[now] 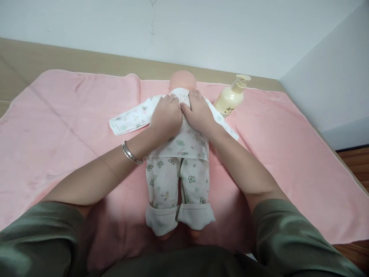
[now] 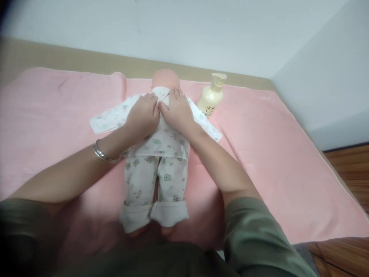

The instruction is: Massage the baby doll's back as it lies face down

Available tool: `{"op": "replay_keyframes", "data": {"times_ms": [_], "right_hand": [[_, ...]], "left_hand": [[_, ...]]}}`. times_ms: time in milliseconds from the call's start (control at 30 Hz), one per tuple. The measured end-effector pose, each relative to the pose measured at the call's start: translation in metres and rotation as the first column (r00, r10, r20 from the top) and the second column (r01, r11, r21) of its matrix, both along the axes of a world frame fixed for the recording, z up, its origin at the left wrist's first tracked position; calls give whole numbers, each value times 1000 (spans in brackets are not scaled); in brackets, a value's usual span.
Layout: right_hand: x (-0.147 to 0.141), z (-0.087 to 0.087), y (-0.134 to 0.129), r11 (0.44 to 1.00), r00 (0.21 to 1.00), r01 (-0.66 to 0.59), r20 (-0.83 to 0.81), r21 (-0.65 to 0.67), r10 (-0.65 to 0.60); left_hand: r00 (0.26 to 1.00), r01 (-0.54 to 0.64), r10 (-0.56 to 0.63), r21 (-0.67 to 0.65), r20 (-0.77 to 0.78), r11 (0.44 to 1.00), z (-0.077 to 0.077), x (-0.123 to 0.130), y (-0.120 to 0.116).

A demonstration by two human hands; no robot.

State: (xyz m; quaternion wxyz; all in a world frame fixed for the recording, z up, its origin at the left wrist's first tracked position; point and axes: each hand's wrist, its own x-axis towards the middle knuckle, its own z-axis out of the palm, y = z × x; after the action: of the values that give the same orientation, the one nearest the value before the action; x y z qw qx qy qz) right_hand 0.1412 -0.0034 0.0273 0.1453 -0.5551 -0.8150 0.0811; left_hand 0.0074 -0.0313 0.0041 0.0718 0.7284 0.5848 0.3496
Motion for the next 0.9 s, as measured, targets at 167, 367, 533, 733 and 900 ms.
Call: {"op": "replay_keyframes", "data": {"times_ms": [167, 367, 533, 733, 900], "right_hand": [[-3, 1, -10, 997, 999, 20, 32, 71, -22], [-15, 2, -42, 987, 995, -23, 104, 158, 6], [-7, 3, -14, 999, 1000, 14, -3, 32, -14], [-1, 3, 1, 999, 999, 41, -36, 25, -40], [-9, 2, -23, 993, 994, 11, 103, 115, -23]], "left_hand": [[999, 12, -11, -33, 48, 999, 1, -1, 3], [985, -71, 88, -115, 151, 991, -5, -22, 26], [991, -75, 82, -74, 108, 994, -5, -11, 13], [999, 15, -13, -26, 47, 1000, -3, -1, 5], [986, -27, 37, -63, 160, 998, -12, -11, 20]]}}
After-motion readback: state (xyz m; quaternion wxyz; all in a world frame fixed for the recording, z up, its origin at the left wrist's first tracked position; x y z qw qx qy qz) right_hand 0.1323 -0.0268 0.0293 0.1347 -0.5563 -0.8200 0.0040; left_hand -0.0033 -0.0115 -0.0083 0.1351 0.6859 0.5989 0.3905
